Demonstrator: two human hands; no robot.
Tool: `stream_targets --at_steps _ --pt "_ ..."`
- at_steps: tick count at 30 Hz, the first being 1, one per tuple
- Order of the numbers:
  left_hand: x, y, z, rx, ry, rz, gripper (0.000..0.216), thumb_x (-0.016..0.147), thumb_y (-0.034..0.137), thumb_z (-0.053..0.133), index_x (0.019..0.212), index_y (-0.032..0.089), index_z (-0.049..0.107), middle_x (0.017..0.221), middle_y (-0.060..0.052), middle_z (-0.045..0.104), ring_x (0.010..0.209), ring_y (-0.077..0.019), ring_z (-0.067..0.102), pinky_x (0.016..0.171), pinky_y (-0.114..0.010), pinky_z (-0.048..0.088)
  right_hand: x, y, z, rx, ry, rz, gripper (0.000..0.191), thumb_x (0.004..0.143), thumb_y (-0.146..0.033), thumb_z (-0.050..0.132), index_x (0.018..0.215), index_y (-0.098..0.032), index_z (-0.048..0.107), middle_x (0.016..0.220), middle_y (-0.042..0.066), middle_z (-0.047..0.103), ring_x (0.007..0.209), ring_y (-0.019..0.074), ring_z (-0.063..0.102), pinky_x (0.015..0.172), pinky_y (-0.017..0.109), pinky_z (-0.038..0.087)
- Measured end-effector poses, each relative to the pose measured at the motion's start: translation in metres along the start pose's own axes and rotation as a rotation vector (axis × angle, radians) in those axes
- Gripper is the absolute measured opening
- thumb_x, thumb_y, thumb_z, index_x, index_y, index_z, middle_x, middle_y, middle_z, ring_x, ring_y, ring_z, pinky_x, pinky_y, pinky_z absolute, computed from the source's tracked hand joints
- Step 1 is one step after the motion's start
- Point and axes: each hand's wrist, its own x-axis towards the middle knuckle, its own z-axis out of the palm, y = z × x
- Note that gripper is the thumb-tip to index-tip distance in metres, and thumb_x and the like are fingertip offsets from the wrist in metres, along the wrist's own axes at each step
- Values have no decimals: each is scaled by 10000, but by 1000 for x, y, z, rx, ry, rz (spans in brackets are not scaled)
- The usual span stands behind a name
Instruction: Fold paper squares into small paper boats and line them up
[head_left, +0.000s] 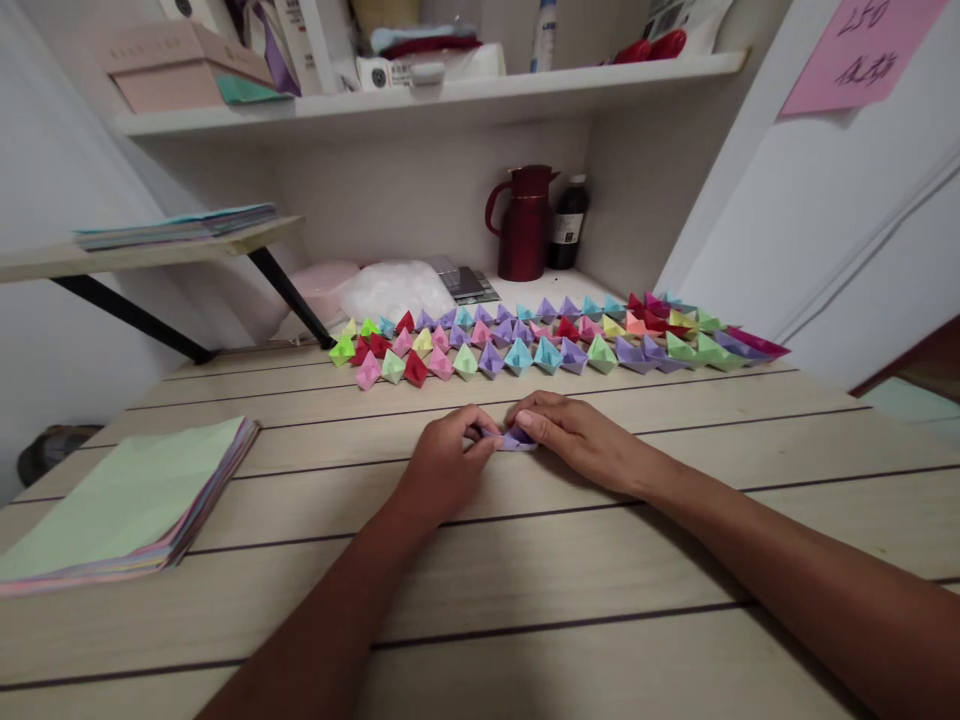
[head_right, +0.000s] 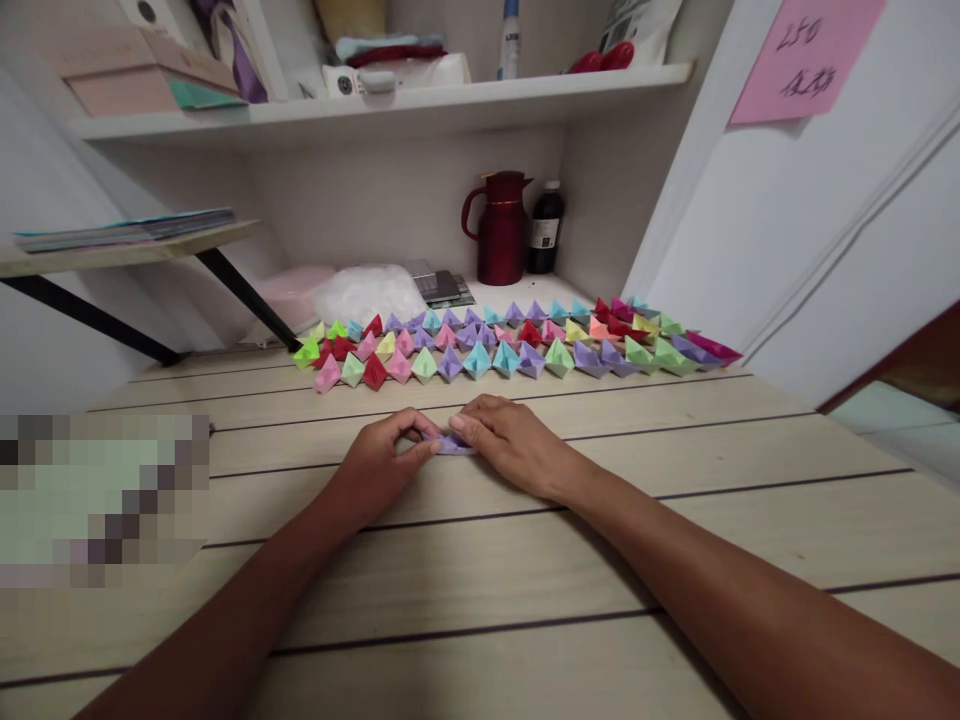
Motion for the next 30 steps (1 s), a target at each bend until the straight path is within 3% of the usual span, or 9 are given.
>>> stream_targets --at_steps 3,6,13,15,18,20,26,30 --pt "0 0 0 -8 3 -2 52 784 223 573 785 212 623 783 23 663 763 -143 603 717 -253 452 -1 -2 1 -71 -4 14 260 917 -391 494 880 -198 665 963 65 663 927 217 591 858 360 441" --pt "0 1 0 -23 2 -20 58 787 229 579 789 204 631 778 17 660 762 -142 599 712 -251 450 -1 0 4 -106 12 24 137 814 -318 650 873 -194 658 973 67 667 924 223 587 846 359 442" --pt "-3 2 1 -68 35 -43 40 801 225 574 827 205 595 787 18 639 728 -132 597 692 -247 452 -3 2 4 58 95 107 94 831 -287 627 857 -207 668 875 30 696 813 191 624 746 315 467" --pt "-3 1 2 -75 81 -45 182 783 204 593 964 210 578 923 0 643 763 -131 609 737 -260 463 -3 2 2 63 140 88 89 839 -289 628 845 -209 666 875 27 702 815 189 630 759 318 464" --pt "-3 -1 5 -92 130 -35 558 735 171 647 1253 233 451 1145 -39 587 822 -129 619 822 -285 469 -3 1 0 -8 214 4 62 846 -274 638 844 -218 664 896 23 710 854 194 635 837 348 434" --pt "-3 -2 7 -76 117 -22 665 718 162 671 1323 239 407 1144 -43 592 842 -139 619 839 -292 467 -4 2 0 -64 260 -70 42 851 -259 639 861 -225 662 921 23 710 889 198 635 874 365 412" --pt "-5 -2 7 28 46 91 252 755 209 674 1004 223 638 965 -13 689 893 -182 611 824 -284 441 -6 3 4 -247 305 -309 84 884 -208 589 899 -232 668 1010 43 687 950 207 620 876 386 404" --pt "-7 -1 7 17 62 82 180 767 190 648 945 216 644 907 -7 693 819 -169 612 735 -256 444 -6 3 4 -283 321 -298 99 876 -194 586 882 -228 678 1114 76 627 1040 230 581 869 389 419"
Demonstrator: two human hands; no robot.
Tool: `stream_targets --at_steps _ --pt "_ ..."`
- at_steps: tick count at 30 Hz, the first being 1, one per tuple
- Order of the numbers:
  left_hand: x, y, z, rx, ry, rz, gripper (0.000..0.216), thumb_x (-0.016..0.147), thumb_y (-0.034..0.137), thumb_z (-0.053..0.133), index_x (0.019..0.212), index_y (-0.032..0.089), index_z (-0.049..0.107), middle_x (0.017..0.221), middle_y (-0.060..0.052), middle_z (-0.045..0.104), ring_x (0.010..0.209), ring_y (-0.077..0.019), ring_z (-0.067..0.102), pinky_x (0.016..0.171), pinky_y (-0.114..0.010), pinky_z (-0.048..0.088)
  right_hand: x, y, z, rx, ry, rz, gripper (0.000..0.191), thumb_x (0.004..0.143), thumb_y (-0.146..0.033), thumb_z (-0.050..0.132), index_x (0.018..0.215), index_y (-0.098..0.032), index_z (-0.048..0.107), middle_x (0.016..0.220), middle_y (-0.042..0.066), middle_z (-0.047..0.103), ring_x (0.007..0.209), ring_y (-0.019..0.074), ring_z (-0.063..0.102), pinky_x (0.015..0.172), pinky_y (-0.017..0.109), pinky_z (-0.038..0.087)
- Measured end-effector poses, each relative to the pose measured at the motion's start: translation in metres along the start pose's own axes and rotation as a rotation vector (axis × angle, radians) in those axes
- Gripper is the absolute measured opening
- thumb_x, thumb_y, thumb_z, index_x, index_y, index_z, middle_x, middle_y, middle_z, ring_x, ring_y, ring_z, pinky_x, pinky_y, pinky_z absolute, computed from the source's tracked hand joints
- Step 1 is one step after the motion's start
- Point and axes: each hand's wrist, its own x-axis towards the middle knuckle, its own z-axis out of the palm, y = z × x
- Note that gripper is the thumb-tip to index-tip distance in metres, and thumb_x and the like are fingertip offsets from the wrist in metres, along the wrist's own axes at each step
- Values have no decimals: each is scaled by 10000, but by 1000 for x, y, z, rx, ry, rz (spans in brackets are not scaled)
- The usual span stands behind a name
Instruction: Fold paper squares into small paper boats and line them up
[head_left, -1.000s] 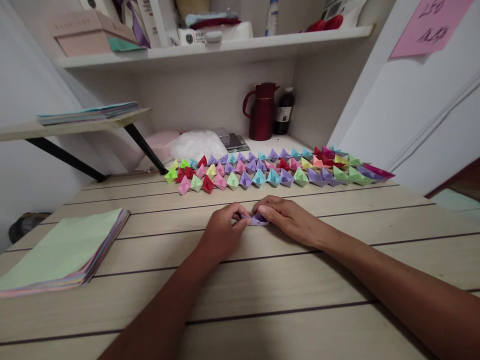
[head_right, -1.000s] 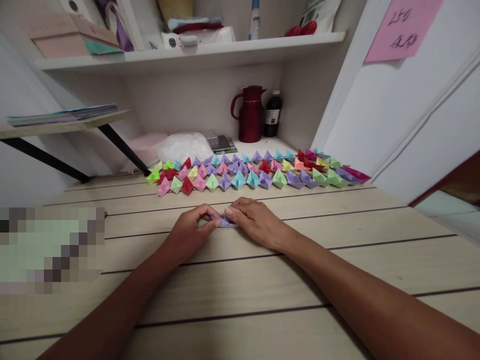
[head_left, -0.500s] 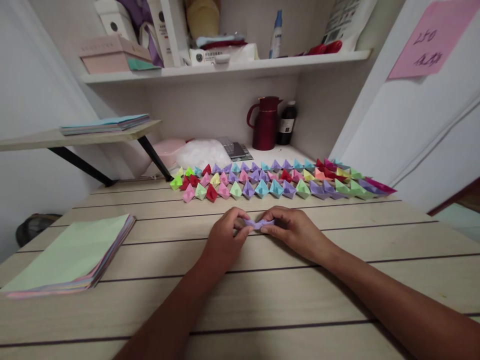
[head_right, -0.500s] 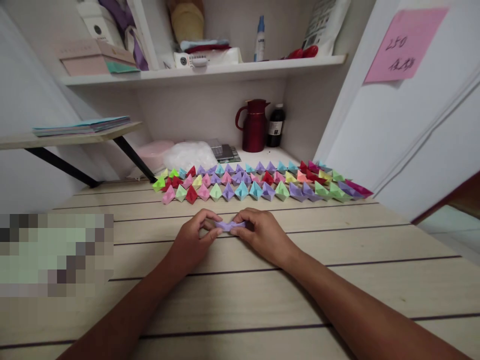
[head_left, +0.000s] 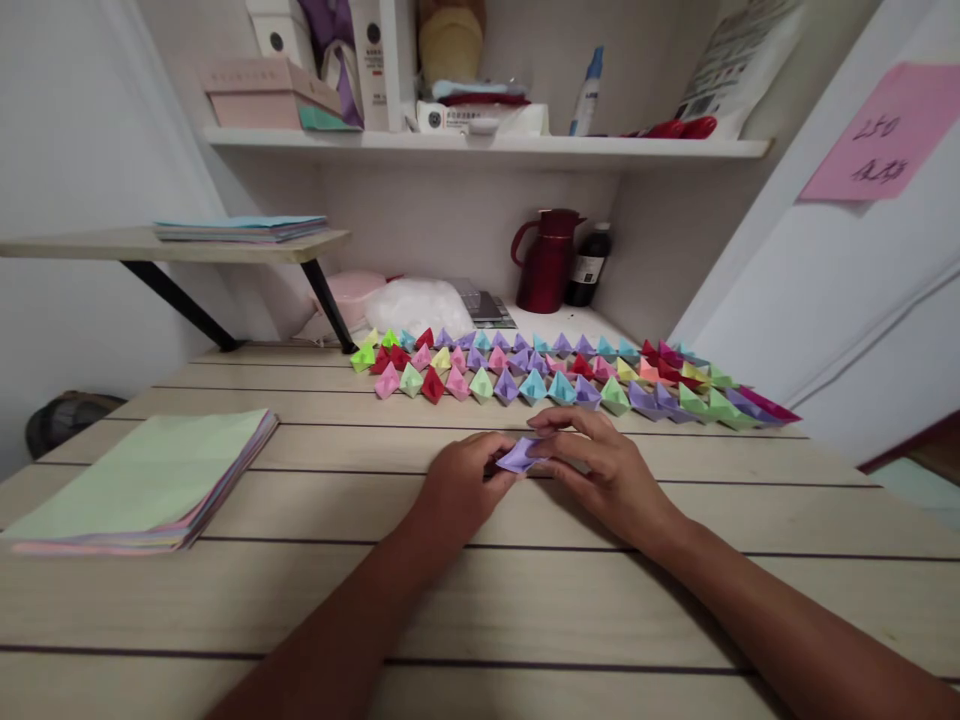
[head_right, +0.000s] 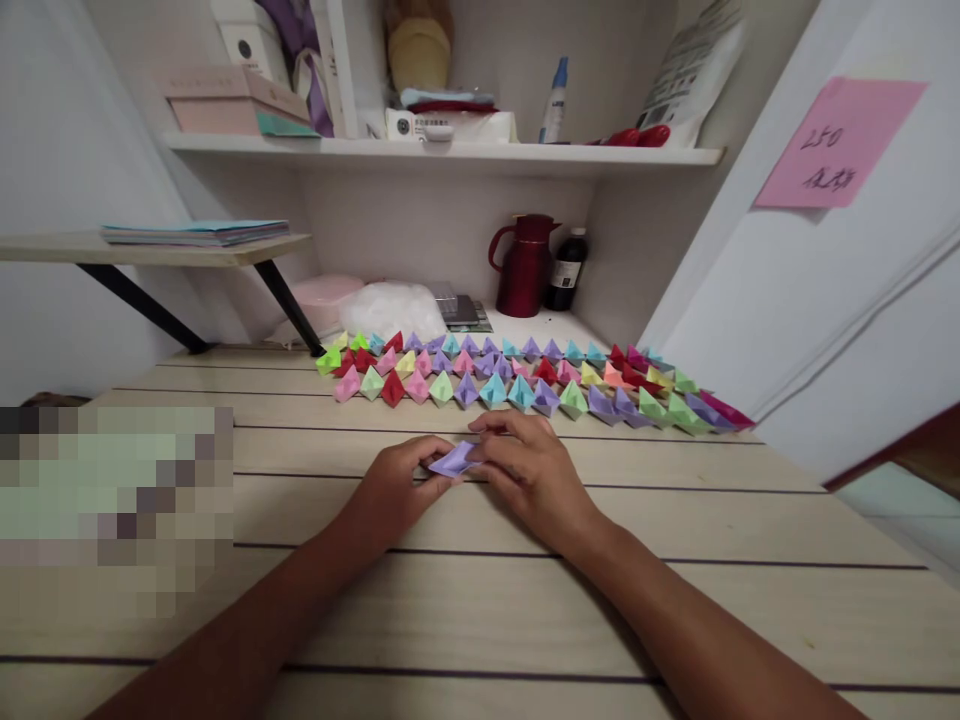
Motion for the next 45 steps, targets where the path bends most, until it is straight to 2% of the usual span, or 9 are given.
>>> stream_targets --at_steps 5,12,18,21,25,28,37,41,45 --pt "1 1 -1 -7 7 10 164 785 178 608 938 218 652 892 -5 691 808 -160 607 729 -247 437 2 -1 1 36 -6 54 74 870 -203 596 861 -217 668 1188 88 596 1106 240 551 901 395 413" --pt "3 0 -2 -2 19 1 134 805 206 577 827 201 708 834 -24 698 797 -172 603 723 -261 432 3 -3 2 116 -67 116 62 868 -258 615 840 -206 634 871 29 711 854 201 626 852 378 397" --pt "3 1 -4 -141 -6 -99 170 807 284 584 802 194 727 730 -8 679 713 -157 590 662 -242 429 4 -6 2 403 -124 387 82 829 -293 651 831 -212 660 822 9 699 778 175 618 716 297 440" --pt "3 -1 -5 -199 -32 -148 194 797 321 596 763 178 724 684 -4 657 684 -153 575 634 -237 424 5 -6 5 575 -82 492 97 786 -270 687 830 -204 631 815 -4 662 764 153 596 698 271 440" --pt "4 -3 -6 -291 -55 -218 229 790 365 602 757 169 718 649 -1 639 652 -148 569 623 -235 433 6 -4 10 853 10 620 328 733 -232 726 1015 -230 560 741 -50 596 690 120 559 642 243 420" --pt "5 -1 -8 -331 -75 -252 246 791 373 596 737 163 712 656 -13 650 659 -153 583 638 -241 446 6 -4 10 1037 17 704 360 735 -246 721 1047 -228 543 644 -74 558 609 104 542 607 234 412" --pt "7 6 -10 -481 -122 -192 359 879 436 470 807 132 646 799 -81 703 717 -168 630 740 -299 485 9 -6 7 1157 81 805 424 645 -273 791 1002 -196 575 590 -71 580 592 113 590 633 250 446" --pt "5 3 -13 -515 -24 -222 394 904 475 414 834 131 595 799 -86 697 679 -165 637 719 -312 489 10 -1 6 1181 125 861 484 618 -280 808 1028 -191 567 611 -56 605 595 120 601 630 253 445" --pt "7 0 -11 -543 127 -265 325 869 420 496 1019 136 546 830 -59 670 710 -161 645 749 -314 481 11 -1 7 1173 162 878 523 613 -302 810 1052 -192 548 592 -60 595 592 132 600 617 262 439"
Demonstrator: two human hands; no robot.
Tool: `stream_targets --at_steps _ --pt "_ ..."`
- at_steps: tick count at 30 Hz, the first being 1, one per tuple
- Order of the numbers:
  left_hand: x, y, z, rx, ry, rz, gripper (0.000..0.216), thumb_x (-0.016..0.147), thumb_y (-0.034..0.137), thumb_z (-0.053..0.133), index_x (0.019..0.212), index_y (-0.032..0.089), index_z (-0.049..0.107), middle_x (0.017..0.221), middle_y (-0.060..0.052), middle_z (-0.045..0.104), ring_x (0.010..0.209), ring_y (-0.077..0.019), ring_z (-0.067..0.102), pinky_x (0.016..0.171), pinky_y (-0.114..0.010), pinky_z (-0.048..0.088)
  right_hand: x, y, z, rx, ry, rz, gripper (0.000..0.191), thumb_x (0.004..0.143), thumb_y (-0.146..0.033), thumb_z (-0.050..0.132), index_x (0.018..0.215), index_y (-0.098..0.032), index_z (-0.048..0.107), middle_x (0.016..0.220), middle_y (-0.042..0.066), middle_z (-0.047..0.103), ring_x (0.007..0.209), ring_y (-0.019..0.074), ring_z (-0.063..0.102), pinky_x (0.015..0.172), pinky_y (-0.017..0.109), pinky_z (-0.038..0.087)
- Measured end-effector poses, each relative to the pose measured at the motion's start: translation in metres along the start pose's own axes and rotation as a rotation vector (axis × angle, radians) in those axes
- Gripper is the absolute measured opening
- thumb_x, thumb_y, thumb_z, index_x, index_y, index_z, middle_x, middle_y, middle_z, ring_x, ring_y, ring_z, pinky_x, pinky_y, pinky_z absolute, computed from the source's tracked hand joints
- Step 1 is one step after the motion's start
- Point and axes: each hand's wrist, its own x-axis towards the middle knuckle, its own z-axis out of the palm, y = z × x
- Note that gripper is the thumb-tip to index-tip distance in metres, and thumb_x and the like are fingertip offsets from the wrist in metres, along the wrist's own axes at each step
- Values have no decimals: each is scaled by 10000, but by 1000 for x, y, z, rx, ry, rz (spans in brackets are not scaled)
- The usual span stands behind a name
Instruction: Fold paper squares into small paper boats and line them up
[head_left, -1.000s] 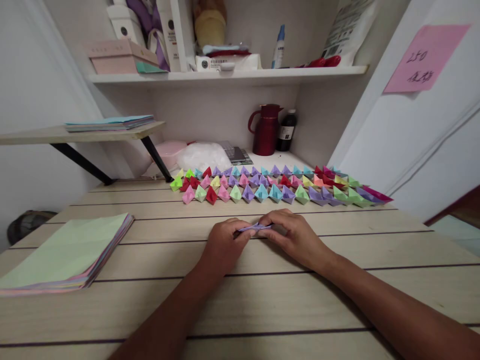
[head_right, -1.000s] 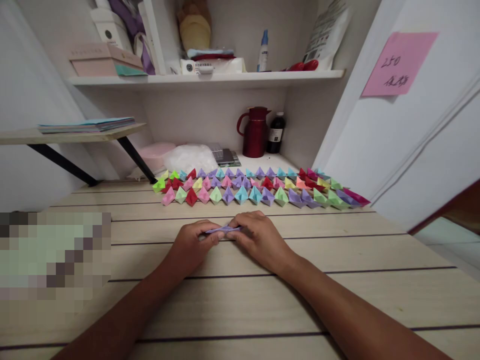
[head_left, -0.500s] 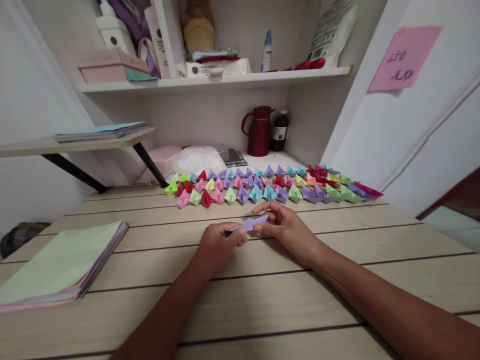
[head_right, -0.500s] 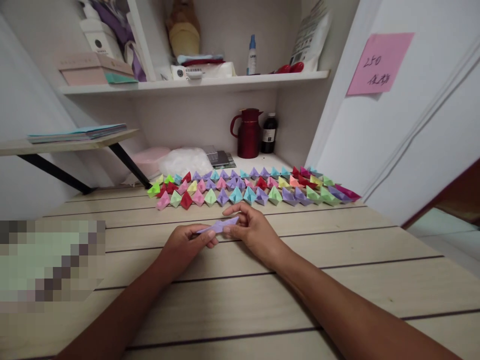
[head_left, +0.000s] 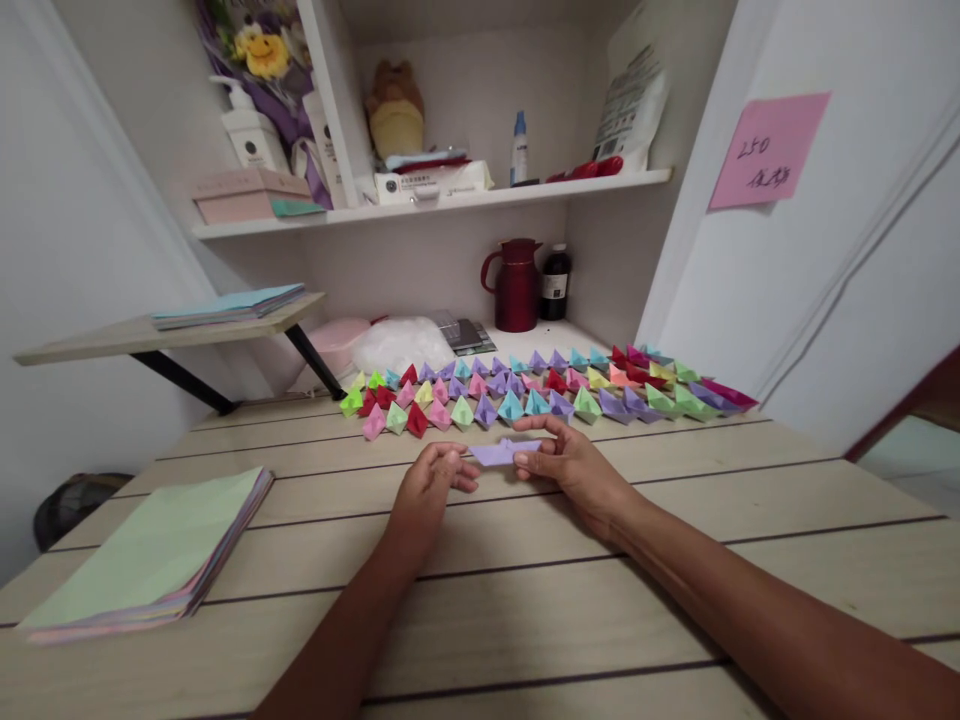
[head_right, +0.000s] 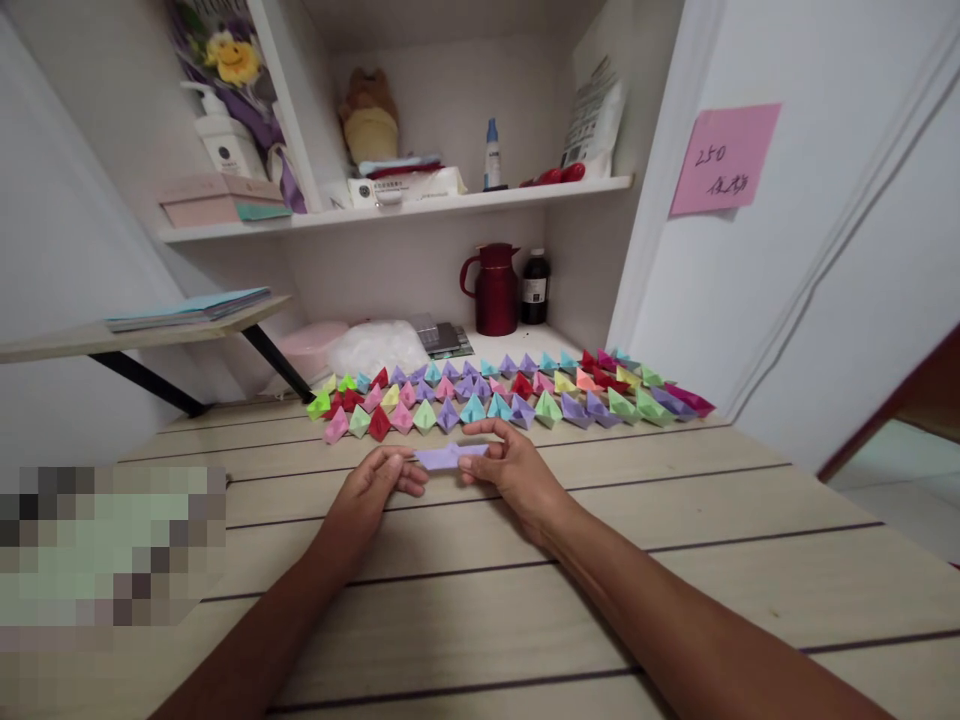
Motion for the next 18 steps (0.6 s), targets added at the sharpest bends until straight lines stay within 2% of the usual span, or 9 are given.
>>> stream_targets --at_steps 4,7,9,11,14,18 --pt "0 -5 9 97 46 -16 492 702 246 678 1156 175 503 933 -38 630 734 -131 601 738 -273 457 -3 4 4 -67 -78 -73 462 657 -311 769 1041 -189 542 565 -71 569 575 129 565 588 258 405" --pt "-1 -4 16 135 -67 -64 557 621 193 739 1137 193 530 876 -22 637 789 -142 577 730 -250 444 -4 7 5 -87 -47 -86 457 658 -319 768 1038 -197 548 583 -67 567 587 134 562 580 258 398" --pt "0 -3 19 28 -77 -112 534 632 182 727 1124 174 520 824 -19 626 775 -143 573 714 -246 447 -3 9 3 -72 -7 -57 459 675 -332 764 1061 -208 550 578 -76 535 608 138 571 598 259 406" --pt "0 -3 21 -52 -19 -111 497 638 165 718 1096 159 525 792 -14 603 742 -135 561 695 -240 442 -2 10 1 -60 11 -50 458 693 -342 758 1081 -217 550 557 -88 486 626 138 574 631 263 420" --pt "-4 -3 22 -88 65 -43 488 649 143 705 1102 164 526 767 -4 590 729 -130 557 708 -236 439 -2 14 0 -112 7 -36 457 720 -376 737 1105 -223 544 603 -63 532 655 156 581 637 281 427" --pt "-11 -10 22 -64 49 -31 596 649 156 723 1197 198 492 888 -22 600 759 -134 570 723 -243 449 -2 19 0 -214 -79 -19 432 718 -402 730 1070 -224 555 638 -28 590 655 186 599 622 309 441"
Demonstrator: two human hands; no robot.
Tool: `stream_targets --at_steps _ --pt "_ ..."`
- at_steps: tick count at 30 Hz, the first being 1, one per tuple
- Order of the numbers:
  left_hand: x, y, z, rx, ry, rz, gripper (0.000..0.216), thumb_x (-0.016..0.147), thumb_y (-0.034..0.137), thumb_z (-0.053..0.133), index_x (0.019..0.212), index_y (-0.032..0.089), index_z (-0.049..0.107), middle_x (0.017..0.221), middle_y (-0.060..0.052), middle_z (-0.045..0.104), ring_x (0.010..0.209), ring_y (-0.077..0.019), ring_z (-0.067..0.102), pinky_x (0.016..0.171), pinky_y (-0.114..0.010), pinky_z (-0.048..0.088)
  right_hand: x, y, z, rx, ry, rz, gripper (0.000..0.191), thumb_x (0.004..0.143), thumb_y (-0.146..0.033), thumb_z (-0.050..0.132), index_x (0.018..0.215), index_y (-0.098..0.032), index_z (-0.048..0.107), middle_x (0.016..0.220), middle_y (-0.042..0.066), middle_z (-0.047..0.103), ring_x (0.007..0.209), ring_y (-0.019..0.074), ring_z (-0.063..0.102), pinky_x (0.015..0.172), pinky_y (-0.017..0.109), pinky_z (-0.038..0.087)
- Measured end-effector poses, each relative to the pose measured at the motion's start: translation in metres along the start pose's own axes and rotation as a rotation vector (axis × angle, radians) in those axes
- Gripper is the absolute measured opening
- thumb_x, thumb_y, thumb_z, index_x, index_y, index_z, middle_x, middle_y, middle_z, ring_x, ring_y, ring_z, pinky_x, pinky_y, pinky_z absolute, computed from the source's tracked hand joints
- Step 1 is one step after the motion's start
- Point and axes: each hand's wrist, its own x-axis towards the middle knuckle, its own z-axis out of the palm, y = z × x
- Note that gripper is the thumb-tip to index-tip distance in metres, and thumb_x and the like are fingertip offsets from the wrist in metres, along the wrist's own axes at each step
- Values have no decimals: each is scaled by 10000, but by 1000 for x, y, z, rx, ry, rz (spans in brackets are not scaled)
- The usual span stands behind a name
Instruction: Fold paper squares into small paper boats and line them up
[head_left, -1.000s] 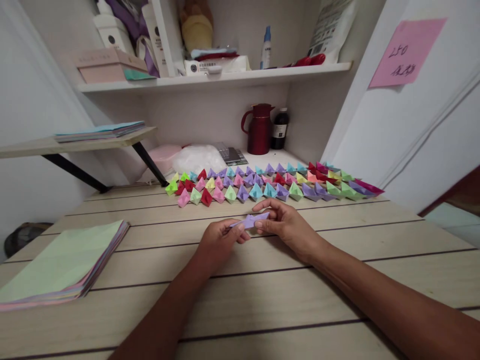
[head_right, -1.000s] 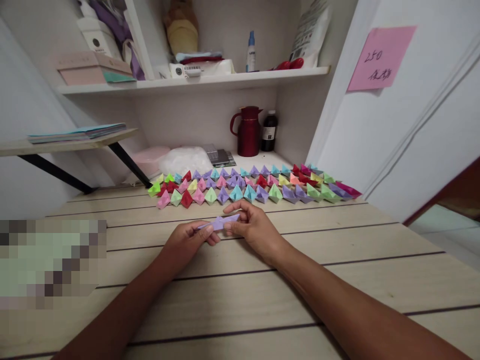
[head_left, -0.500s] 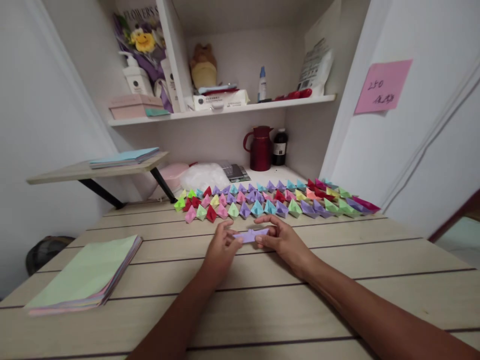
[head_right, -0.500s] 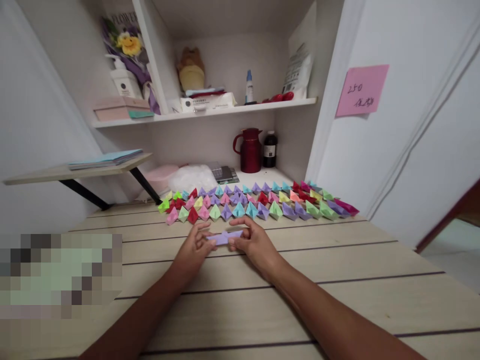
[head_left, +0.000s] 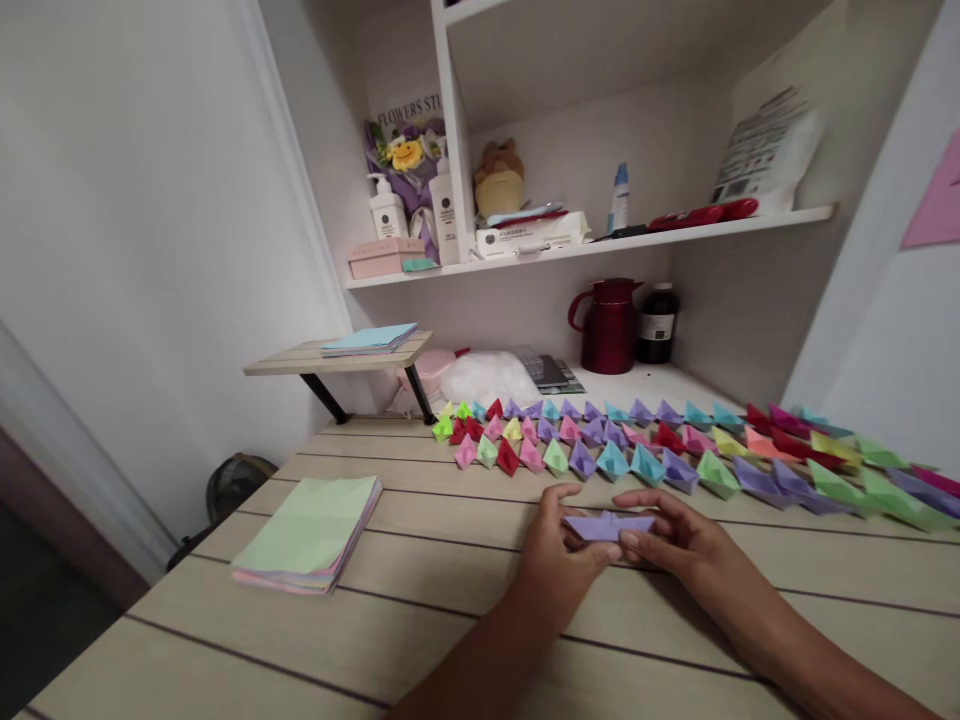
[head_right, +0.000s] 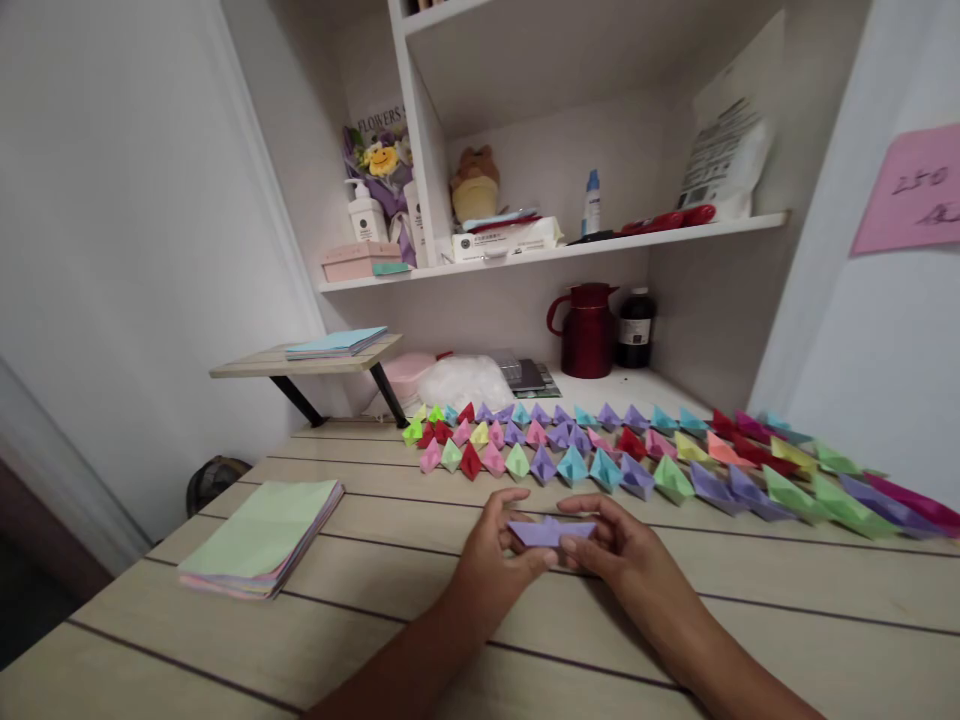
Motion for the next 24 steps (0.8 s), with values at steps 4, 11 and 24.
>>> stream_targets --at_steps 4,11,24 --pt "1 -5 -2 43 -19 11 565 634 171 746 1162 211 550 934 -41 632 826 -164 592 756 -263 464 2 2 1 -47 -39 5 393 732 -414 711 1038 -225 553 757 18 665 719 202 621 674 329 467" --pt "6 9 0 -13 47 -119 157 676 222 667 821 164 651 661 -2 656 561 -130 588 566 -230 440 2 -1 4 -147 2 -97 330 761 -335 682 1047 -221 563 755 -12 609 692 168 568 640 293 448" --pt "8 12 -3 9 28 -65 182 629 305 726 692 146 662 596 3 630 515 -124 571 553 -238 429 -8 -21 6 -414 15 -292 265 782 -238 629 1044 -206 603 755 -11 620 699 163 570 665 280 454"
